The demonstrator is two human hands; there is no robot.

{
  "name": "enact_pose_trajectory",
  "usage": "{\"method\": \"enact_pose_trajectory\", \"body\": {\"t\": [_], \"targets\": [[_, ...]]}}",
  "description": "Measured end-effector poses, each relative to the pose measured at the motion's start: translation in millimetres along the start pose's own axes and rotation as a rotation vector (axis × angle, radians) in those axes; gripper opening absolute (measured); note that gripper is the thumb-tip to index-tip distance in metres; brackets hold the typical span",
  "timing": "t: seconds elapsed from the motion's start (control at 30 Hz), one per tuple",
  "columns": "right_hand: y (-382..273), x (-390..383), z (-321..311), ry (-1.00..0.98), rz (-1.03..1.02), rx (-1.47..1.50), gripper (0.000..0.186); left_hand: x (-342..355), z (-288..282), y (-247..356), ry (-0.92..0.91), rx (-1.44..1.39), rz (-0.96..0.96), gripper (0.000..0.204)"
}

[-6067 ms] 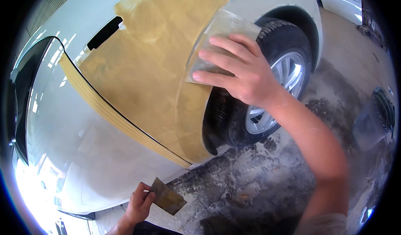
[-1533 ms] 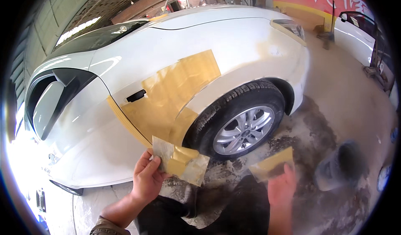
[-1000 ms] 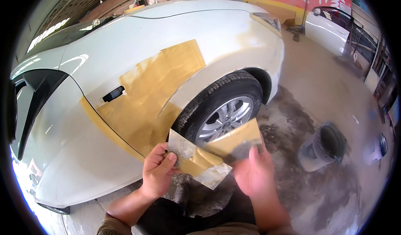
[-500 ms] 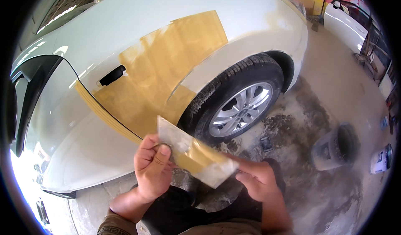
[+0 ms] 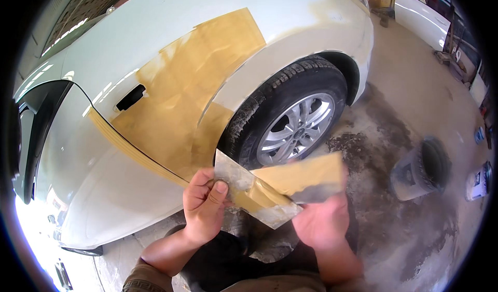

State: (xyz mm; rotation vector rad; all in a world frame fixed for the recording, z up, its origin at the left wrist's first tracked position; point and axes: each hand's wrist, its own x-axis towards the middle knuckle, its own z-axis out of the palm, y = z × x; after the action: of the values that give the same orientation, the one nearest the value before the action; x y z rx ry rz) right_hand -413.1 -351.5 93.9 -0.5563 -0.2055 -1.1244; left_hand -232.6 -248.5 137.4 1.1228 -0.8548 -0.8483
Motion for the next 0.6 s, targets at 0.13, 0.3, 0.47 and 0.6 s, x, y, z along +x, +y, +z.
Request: {"method": "enact_pose_trajectory", "body": {"t": [0.13,0.3,0.47,0.6], "targets": [[11,-18,-10,-0.117,0.043,-0.253,0.052,-1,8,8,0.027,0.011,0.078,0.017],[-10,-20,-29,-0.238,0.086,-0.668,0.041,-1,-1,6,0.029,0.063,0.184,0.020],[-44,-38,-84,0.188,0.142,-0.821,0.053,7,4,0,0.065,-0.171,0.193,0.022],[-37,11,-39,0.414,0.000,-0.214,0.059,7,-2,-7,0.065,-0.165,0.160,0.022]]}}
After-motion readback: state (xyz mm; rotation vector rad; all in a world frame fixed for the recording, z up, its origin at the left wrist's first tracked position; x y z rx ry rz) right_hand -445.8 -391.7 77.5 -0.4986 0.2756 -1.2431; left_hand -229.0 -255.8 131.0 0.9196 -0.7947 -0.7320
